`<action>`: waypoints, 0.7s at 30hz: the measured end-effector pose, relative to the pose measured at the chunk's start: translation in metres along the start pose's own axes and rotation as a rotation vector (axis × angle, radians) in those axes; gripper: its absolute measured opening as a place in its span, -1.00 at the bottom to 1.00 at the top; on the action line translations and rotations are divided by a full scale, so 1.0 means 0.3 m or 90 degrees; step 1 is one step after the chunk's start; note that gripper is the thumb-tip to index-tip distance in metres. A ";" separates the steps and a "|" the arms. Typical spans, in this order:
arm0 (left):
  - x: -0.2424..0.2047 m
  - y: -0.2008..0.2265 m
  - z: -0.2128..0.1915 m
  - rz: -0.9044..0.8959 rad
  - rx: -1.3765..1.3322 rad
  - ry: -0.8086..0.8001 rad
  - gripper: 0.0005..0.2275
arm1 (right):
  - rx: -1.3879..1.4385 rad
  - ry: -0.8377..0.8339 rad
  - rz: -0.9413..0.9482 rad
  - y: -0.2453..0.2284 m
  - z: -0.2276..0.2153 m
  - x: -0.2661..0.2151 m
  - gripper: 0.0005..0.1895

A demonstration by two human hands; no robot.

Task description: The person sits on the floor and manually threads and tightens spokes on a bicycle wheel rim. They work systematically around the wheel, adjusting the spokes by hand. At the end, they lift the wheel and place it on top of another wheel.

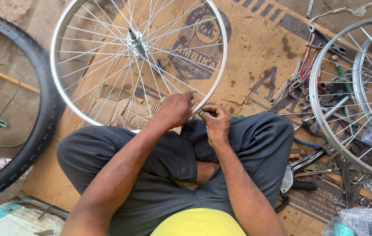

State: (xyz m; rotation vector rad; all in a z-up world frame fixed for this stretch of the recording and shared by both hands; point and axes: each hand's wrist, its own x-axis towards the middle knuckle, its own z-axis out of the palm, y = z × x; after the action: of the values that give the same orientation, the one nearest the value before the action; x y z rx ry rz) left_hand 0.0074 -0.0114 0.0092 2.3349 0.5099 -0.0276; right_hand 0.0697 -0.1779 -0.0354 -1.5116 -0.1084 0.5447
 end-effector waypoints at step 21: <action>-0.009 0.033 -0.043 -0.110 -0.281 -0.078 -0.79 | -0.176 -0.108 -0.138 -0.037 0.015 0.048 -0.79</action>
State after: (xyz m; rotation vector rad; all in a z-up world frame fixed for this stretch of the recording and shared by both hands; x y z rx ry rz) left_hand 0.0070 -0.0101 0.0257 1.8431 0.5881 -0.1267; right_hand 0.0835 -0.1675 -0.0282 -1.6944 -0.4906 0.4972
